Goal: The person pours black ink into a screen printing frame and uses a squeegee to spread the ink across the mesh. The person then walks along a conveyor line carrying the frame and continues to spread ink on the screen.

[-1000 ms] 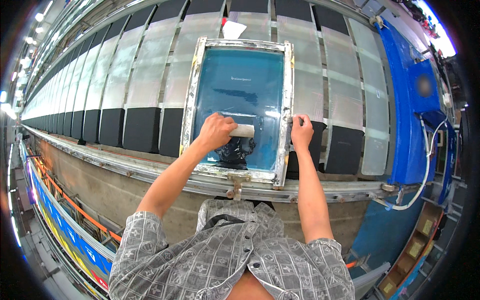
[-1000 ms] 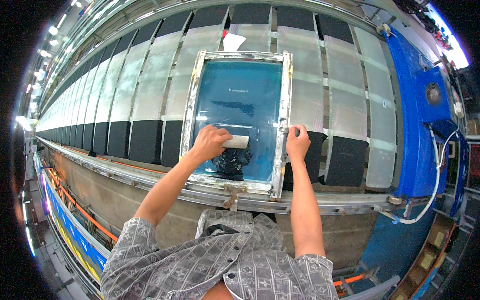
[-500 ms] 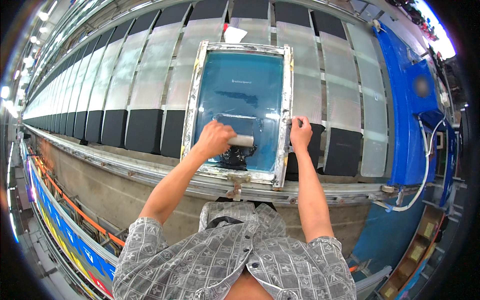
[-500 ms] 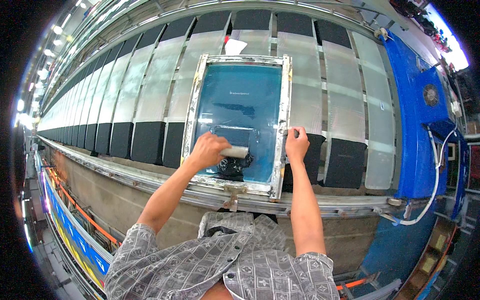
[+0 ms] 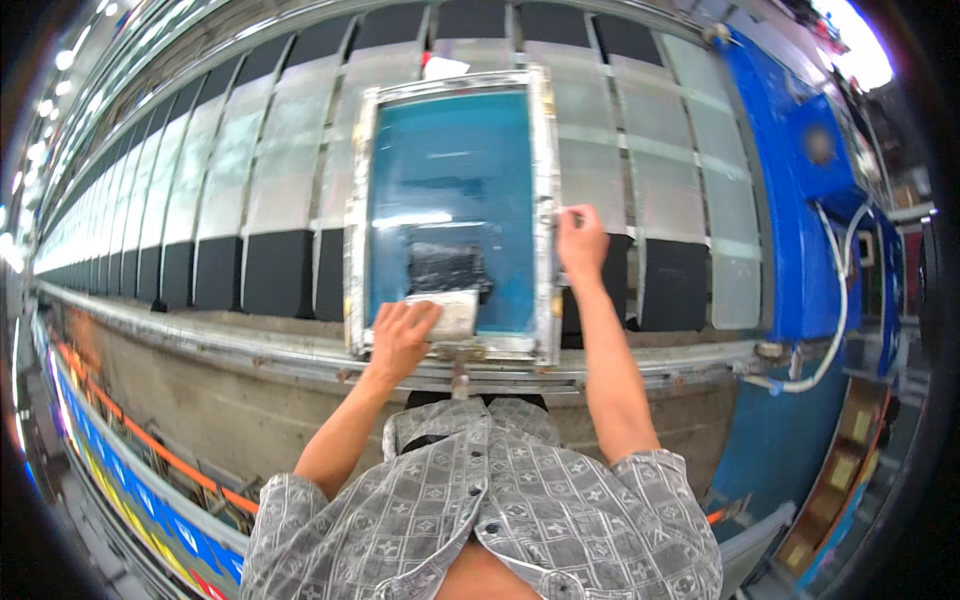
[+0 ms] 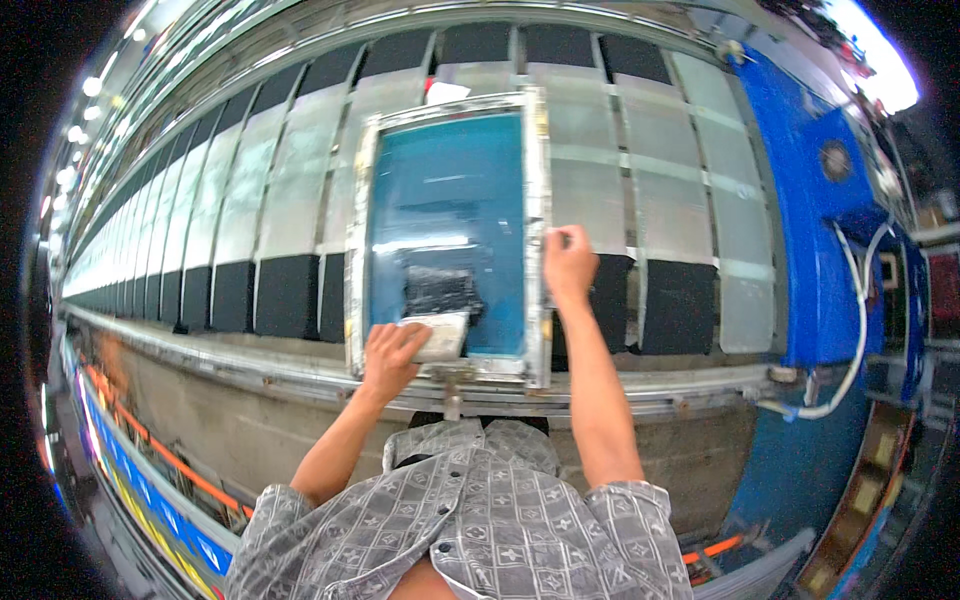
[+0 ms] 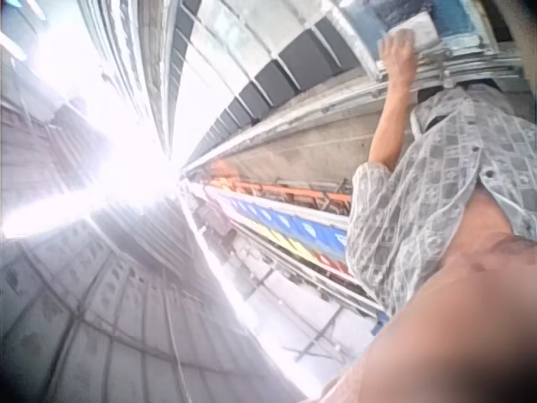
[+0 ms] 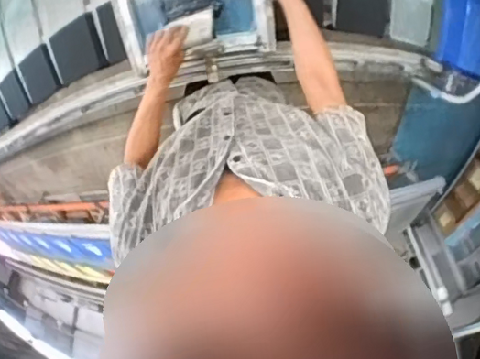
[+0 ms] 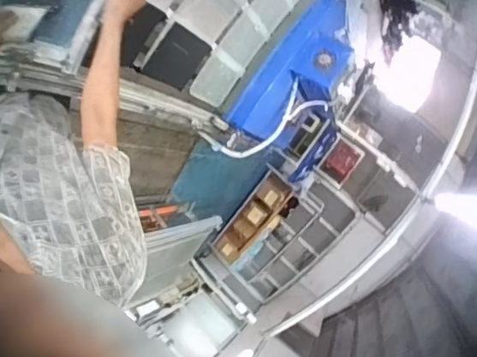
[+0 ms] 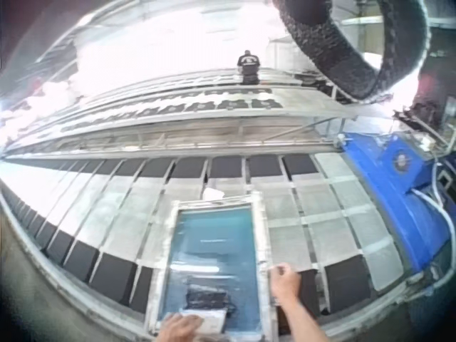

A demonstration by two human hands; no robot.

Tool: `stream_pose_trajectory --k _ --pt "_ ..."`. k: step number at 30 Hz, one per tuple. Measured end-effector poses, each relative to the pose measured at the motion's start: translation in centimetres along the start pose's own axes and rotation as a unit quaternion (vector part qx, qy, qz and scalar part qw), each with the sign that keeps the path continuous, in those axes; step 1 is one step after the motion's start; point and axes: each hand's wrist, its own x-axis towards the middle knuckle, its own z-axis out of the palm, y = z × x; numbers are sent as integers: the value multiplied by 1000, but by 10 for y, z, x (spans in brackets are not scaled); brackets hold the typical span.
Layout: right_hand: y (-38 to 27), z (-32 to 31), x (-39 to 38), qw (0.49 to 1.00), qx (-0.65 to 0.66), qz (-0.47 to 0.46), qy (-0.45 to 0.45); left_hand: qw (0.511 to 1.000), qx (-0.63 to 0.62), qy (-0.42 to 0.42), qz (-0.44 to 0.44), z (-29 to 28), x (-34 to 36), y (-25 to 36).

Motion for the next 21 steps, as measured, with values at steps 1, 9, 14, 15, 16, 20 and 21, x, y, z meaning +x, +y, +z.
stream_pose_trajectory --k 1,9,14,15,16,20,21 --pt "-9 12 -10 1000 -7 -12 -5 1000 -10 -7 -3 -2 -3 -19" --pt "-40 136 -88 992 127 -27 -4 998 -8 -57 -13 -59 -36 -133" --pt "-46 145 -95 996 89 9 -15 999 -18 -45 -22 -55 -48 -142" --pt "-44 148 -95 997 79 3 -12 998 -11 -60 -12 -59 -48 -142" --pt "-42 150 -95 998 69 -3 -10 994 -30 -105 -3 -63 -45 -148" --pt "-49 154 -97 999 20 -34 10 984 -60 -165 -1 -73 -25 -182" --pt "-43 151 -94 1000 -9 -29 -1 988 -33 -147 14 -70 -14 -187"
